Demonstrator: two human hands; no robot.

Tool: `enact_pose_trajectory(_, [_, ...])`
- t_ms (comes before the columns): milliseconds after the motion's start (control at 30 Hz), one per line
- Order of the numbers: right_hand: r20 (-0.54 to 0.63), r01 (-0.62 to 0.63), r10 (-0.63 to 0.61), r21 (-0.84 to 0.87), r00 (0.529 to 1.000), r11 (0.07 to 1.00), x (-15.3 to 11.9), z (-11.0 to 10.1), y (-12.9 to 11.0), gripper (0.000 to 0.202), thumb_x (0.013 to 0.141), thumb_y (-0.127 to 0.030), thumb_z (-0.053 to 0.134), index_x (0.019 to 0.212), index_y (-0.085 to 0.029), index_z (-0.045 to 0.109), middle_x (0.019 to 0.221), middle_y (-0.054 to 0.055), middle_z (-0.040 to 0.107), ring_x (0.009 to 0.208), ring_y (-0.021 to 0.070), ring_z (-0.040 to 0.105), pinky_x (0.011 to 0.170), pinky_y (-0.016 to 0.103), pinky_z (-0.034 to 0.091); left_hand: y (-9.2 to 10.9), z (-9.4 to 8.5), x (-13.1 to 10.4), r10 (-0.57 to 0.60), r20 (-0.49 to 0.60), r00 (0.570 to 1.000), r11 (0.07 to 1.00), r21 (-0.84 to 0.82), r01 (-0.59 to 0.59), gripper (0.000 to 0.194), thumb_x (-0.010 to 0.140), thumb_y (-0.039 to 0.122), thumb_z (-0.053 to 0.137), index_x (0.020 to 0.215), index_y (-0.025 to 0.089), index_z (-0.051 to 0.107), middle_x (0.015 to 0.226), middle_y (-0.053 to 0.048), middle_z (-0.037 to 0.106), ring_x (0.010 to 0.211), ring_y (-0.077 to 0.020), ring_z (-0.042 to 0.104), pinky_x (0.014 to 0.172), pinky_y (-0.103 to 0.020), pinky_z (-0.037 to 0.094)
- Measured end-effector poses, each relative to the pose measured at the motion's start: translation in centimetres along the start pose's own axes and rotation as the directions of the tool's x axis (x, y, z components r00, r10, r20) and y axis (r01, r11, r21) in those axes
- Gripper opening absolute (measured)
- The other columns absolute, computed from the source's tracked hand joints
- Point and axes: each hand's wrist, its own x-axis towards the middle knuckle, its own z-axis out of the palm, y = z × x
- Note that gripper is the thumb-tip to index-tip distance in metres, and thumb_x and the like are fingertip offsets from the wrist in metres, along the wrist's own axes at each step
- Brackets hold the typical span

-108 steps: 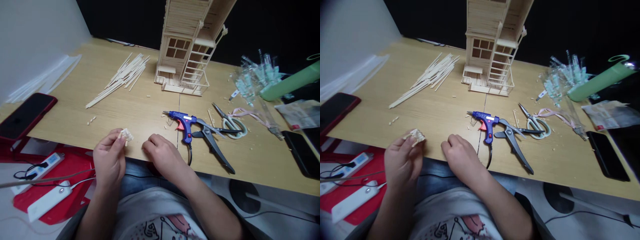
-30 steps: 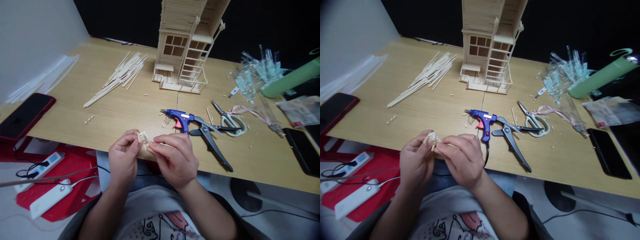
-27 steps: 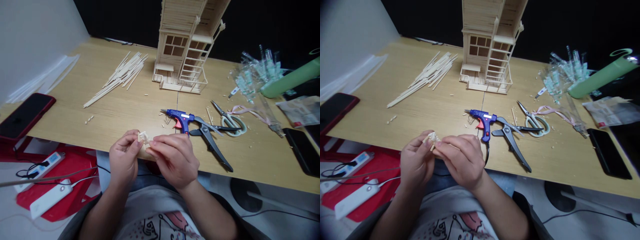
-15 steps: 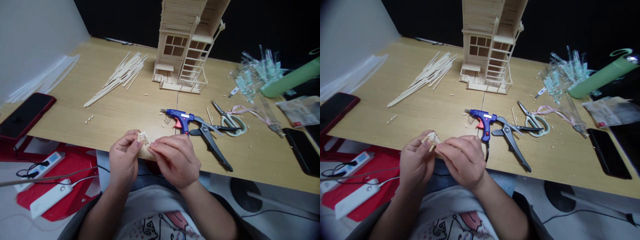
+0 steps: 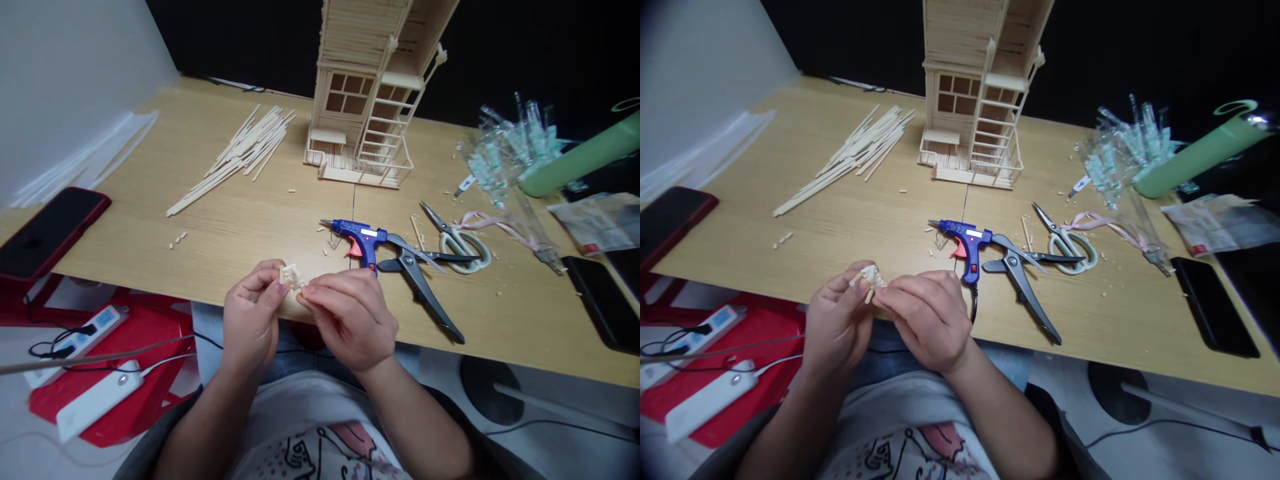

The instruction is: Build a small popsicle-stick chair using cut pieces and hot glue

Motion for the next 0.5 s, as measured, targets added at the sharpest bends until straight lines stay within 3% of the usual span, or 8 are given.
enact_pose_trajectory(200, [-0.011,0.031,-0.031,-0.002,0.999,1.000,0.2,-0.1,0.1,0.031,0.090,-0.013,0.074,0.118,-0.025,0.065,0.095,0.002,0.078,0.083,0.0161,0.072,0.075,0.032,0.057,0.1,-0.3,0.4,-0.053,0.005,0.999,0.997,-0.064,0.053,0.031,0.055,0.036,0.097,0.071,0.017,0.078,0.086,-0.003,0.067,0.078,-0.0107,0.058,0.076,-0.020,0.050])
enact_pose_trajectory(367, [-0.011,-0.001,0.001,0.007,1.000,1.000,0.3,0.1,-0.3,0.026,0.090,-0.014,0.074,0.113,-0.022,0.066,0.094,0.005,0.078,0.083,0.0176,0.072,0.075,0.034,0.058,0.9,-0.3,0.6,-0.253,0.188,0.949,0.943,-0.172,0.286,0.036,0.062,0.039,0.095,0.078,0.015,0.076,0.077,-0.001,0.063,0.072,-0.0098,0.057,0.071,-0.019,0.050])
enact_pose_trajectory(500, [-0.004,-0.010,0.010,0.049,1.000,0.999,0.4,0.4,-0.5,0.019,0.093,-0.016,0.071,0.112,-0.018,0.068,0.095,0.009,0.078,0.086,0.0193,0.073,0.077,0.035,0.058,1.2,-0.3,0.5,-0.286,0.238,0.928,0.912,-0.230,0.340,0.034,0.066,0.039,0.094,0.076,0.014,0.073,0.081,-0.001,0.062,0.076,-0.0106,0.057,0.074,-0.020,0.051])
